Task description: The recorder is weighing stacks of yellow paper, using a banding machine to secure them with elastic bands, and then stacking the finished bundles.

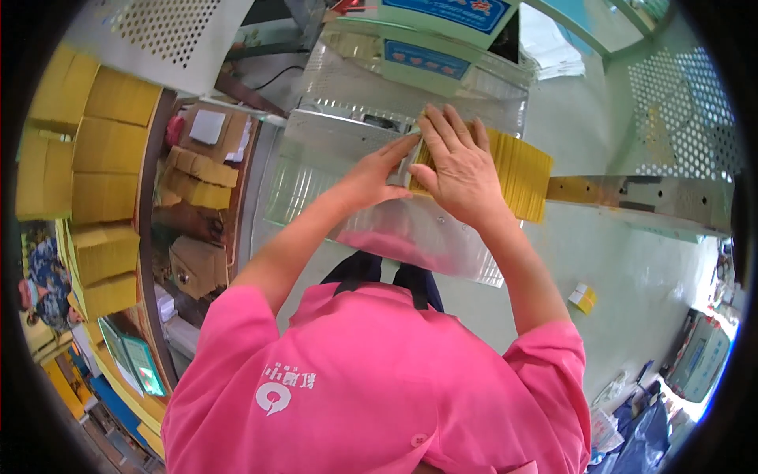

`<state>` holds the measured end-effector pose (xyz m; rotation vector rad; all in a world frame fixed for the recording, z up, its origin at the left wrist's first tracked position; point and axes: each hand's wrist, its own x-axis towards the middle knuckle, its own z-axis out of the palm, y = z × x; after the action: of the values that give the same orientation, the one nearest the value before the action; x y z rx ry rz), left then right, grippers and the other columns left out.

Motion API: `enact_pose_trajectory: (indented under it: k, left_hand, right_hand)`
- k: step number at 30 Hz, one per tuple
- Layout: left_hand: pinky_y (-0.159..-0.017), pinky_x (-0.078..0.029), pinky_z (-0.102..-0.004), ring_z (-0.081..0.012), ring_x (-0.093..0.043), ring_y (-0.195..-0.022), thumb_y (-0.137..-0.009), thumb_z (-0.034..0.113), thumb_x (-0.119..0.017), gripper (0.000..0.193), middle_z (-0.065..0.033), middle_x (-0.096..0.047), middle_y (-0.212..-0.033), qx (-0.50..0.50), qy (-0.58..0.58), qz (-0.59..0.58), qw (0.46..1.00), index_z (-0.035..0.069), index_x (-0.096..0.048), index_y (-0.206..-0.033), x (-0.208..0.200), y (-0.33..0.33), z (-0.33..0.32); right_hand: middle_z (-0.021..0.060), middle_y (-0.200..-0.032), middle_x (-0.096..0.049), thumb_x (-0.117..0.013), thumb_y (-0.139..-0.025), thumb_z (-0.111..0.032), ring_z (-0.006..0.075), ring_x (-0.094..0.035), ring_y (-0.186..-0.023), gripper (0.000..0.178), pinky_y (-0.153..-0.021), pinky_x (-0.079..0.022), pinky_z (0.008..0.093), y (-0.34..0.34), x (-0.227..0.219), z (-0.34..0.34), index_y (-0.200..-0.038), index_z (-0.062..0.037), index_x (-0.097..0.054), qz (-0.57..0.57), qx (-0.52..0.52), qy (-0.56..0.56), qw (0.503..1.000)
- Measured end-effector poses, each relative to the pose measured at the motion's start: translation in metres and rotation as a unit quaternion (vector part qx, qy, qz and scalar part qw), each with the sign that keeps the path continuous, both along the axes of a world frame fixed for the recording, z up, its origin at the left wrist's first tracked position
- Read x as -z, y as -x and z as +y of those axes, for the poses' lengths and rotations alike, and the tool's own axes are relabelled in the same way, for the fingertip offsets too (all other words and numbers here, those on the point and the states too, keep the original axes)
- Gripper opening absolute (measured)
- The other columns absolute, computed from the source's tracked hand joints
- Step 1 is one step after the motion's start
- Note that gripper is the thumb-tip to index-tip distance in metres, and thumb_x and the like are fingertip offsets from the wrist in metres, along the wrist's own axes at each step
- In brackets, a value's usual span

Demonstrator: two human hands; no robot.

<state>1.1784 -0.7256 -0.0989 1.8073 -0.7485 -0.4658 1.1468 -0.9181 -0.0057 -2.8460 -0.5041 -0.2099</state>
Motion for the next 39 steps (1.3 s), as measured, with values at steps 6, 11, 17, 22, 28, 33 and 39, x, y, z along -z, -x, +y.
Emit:
enact_pose_trajectory:
  k: [6,11,17,22,28,33,39]
  left_hand:
    - [-0.094,-0.051,-0.0369,-0.0271,-0.052,-0.124,-0.071,0.006,-0.079,0.096,-0.0137,-0.038,-0.148,0.014,-0.035,0.002,0.999,0.012,-0.026,-0.151,0.009,0.001,-0.001]
    - [-0.099,-0.048,-0.0363,-0.0237,-0.052,-0.124,-0.074,-0.002,-0.075,0.094,-0.0135,-0.039,-0.147,-0.002,0.011,0.089,0.996,0.012,-0.023,-0.151,0.005,0.002,-0.009]
    - [-0.106,-0.044,-0.0379,-0.0261,-0.046,-0.131,-0.078,-0.005,-0.068,0.087,-0.0128,-0.035,-0.149,0.001,-0.004,0.105,0.994,0.009,-0.023,-0.151,-0.011,0.001,0.001]
    - [-0.108,-0.041,-0.0384,-0.0278,-0.044,-0.133,-0.077,-0.004,-0.067,0.086,-0.0142,-0.032,-0.152,0.025,-0.038,0.100,0.994,0.010,-0.024,-0.151,-0.013,-0.004,0.003]
    - [-0.108,-0.041,-0.0378,-0.0282,-0.047,-0.130,-0.075,-0.005,-0.069,0.090,-0.0135,-0.032,-0.152,0.052,-0.032,0.130,0.990,0.010,-0.024,-0.151,-0.010,-0.009,0.002]
    - [-0.109,-0.039,-0.0376,-0.0274,-0.044,-0.131,-0.071,-0.004,-0.072,0.093,-0.0128,-0.027,-0.154,0.014,0.021,0.188,0.982,0.009,-0.026,-0.150,-0.014,-0.012,0.005]
    - [-0.114,-0.030,-0.0393,-0.0242,-0.035,-0.137,-0.073,0.001,-0.077,0.089,-0.0104,-0.026,-0.154,0.033,0.064,0.108,0.992,0.006,-0.030,-0.149,-0.001,-0.016,-0.009]
  right_hand:
    - [0.0093,-0.148,-0.040,-0.061,-0.085,-0.041,0.0274,-0.033,-0.140,0.065,-0.115,-0.019,0.0519,0.006,-0.021,0.001,-0.138,-0.0055,-0.046,-0.061,0.019,-0.080,0.995]
    - [0.0105,-0.144,-0.043,-0.063,-0.084,-0.036,0.0289,-0.035,-0.137,0.060,-0.113,-0.023,0.0520,0.022,0.016,-0.016,-0.134,-0.0043,-0.048,-0.036,0.026,-0.102,0.994]
    - [0.0192,-0.134,-0.051,-0.062,-0.079,0.000,0.0347,-0.049,-0.126,0.048,-0.105,-0.039,0.0444,0.095,0.007,-0.064,-0.127,-0.0015,-0.055,-0.169,0.213,-0.250,0.929]
    - [0.0192,-0.136,-0.050,-0.050,-0.086,0.004,0.0312,-0.049,-0.127,0.044,-0.104,-0.040,0.0399,0.134,0.019,-0.070,-0.130,0.0003,-0.051,-0.142,0.305,-0.278,0.900]
    - [0.0109,-0.143,-0.044,-0.048,-0.088,0.004,0.0238,-0.048,-0.125,0.053,-0.105,-0.037,0.0372,0.146,0.074,-0.082,-0.140,-0.0010,-0.039,-0.109,0.373,-0.550,0.740]
    - [0.0077,-0.133,-0.052,-0.055,-0.089,0.001,0.0200,-0.048,-0.124,0.048,-0.101,-0.040,0.0339,0.131,0.093,-0.081,-0.136,-0.0020,-0.046,0.080,0.364,-0.666,0.646]
    - [0.0033,-0.117,-0.060,-0.060,-0.090,0.001,0.0165,-0.057,-0.111,0.040,-0.094,-0.045,0.0299,0.132,0.133,-0.092,-0.129,-0.0022,-0.053,0.066,0.325,-0.652,0.682]
